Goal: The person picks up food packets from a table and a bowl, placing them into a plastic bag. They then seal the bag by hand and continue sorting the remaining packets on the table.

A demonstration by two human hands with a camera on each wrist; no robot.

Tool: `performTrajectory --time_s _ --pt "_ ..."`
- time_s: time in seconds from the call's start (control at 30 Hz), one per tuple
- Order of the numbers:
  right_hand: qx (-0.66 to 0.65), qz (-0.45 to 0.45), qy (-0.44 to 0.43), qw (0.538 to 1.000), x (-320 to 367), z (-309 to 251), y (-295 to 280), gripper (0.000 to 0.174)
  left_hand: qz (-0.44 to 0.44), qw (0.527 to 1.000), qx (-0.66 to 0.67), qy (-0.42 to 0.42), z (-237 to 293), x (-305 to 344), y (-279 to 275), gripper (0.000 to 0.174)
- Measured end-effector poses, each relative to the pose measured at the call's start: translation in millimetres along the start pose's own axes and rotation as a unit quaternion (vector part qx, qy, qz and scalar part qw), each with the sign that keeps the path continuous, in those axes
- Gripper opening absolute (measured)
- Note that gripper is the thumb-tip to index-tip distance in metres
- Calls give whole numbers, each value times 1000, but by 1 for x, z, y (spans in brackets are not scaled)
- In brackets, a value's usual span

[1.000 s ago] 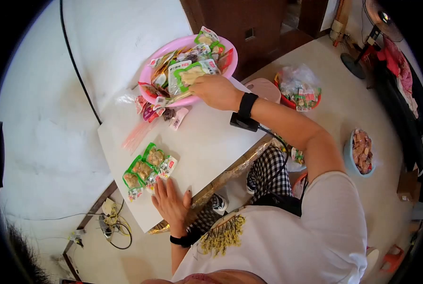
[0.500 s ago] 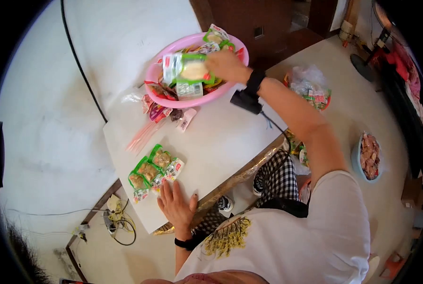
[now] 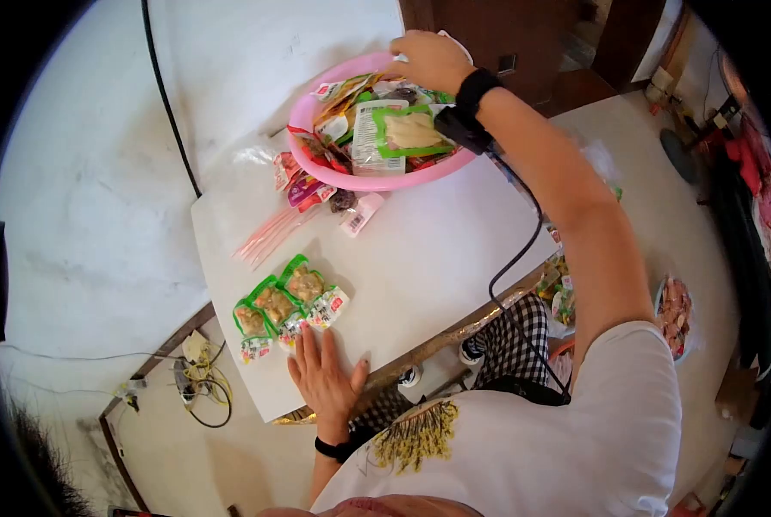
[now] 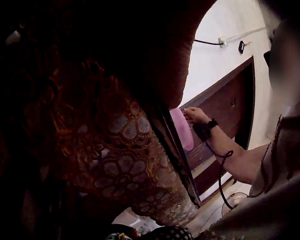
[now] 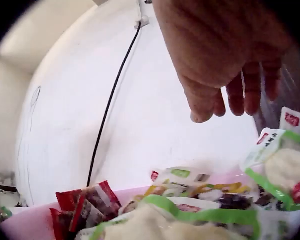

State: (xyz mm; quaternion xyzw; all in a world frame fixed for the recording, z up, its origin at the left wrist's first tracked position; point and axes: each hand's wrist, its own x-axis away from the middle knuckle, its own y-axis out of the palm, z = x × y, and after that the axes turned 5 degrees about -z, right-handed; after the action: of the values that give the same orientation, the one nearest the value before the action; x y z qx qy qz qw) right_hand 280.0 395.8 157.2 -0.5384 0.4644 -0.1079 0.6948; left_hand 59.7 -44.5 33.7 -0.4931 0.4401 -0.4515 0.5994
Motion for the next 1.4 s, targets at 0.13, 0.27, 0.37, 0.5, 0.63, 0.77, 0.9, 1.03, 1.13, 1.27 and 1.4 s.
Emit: performTrajectory --time_s 0.13,0.27,0.37,0.5,0.63,0.77,0.9,1.03,1.13,1.27,1.4 --pt "-44 -9 -153 987 -47 -25 40 24 5 1000 10 -1 -1 0 2 74" --pt "-72 -131 -233 961 -86 -47 78 24 1 1000 11 -6 -2 -1 1 74" --pt "-48 -254 -160 953 -109 -43 85 28 4 1000 21 -6 -2 -1 0 74" --pt "-358 -190 13 914 -114 -24 52 35 6 999 34 -5 -3 1 -1 73" --pt "-521 -208 1 828 -106 -23 7 38 25 999 36 2 -4 3 -1 72" --pt "-602 -205 -30 771 -66 -59 -43 35 32 998 50 5 -3 4 -6 70" --pt "-684 -216 -52 695 -45 -79 -57 34 59 997 51 13 -5 6 -1 68" --pt "-696 -212 -28 686 -14 -97 -75 34 70 996 45 20 -5 11 -1 66" --pt "-588 -187 -28 787 8 -106 -105 33 74 996 45 21 -4 9 -2 65" --pt "-679 -103 76 723 22 -78 -108 23 83 995 44 24 -5 11 2 65" --pt "-765 -55 14 641 3 24 -37 33 84 995 51 25 -5 10 2 65"
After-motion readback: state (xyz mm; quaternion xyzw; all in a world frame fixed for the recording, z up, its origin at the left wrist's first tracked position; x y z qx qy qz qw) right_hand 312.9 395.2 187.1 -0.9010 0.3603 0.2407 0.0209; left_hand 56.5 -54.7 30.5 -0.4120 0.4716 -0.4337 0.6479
